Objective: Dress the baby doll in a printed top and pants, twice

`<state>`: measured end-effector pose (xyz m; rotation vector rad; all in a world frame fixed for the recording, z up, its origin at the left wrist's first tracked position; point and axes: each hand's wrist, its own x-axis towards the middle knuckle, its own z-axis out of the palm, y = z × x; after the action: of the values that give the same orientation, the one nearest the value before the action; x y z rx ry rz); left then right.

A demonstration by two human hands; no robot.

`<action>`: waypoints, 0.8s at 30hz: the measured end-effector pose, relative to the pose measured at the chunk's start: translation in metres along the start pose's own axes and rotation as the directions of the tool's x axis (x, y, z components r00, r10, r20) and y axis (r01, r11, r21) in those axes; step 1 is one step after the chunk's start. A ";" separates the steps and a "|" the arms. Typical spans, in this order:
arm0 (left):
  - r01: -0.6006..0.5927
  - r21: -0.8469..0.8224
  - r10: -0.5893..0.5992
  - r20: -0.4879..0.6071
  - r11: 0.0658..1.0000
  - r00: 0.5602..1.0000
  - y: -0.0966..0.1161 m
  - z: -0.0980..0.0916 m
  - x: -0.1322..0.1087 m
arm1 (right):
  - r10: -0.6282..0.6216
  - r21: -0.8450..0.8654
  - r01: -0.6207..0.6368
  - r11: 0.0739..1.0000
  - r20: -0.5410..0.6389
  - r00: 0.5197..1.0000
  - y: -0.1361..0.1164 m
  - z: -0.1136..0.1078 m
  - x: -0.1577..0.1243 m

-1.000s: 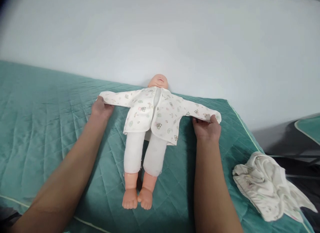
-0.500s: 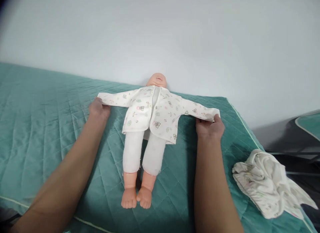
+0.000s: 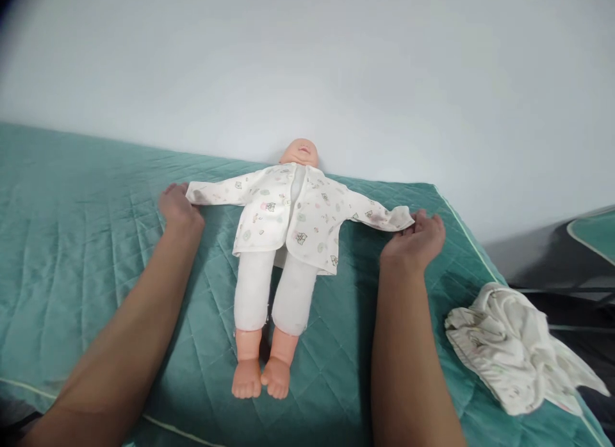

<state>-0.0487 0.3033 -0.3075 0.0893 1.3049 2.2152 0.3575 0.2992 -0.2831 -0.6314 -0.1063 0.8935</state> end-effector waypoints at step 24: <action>-0.614 0.220 0.274 0.747 0.758 0.606 -0.007 0.003 -0.091 | 0.219 -0.548 0.456 0.701 0.774 0.593 0.045 0.021 -0.113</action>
<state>0.0317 0.2628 -0.2914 1.4515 1.4107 1.8470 0.2476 0.2440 -0.2718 -0.8713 -1.4080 0.9217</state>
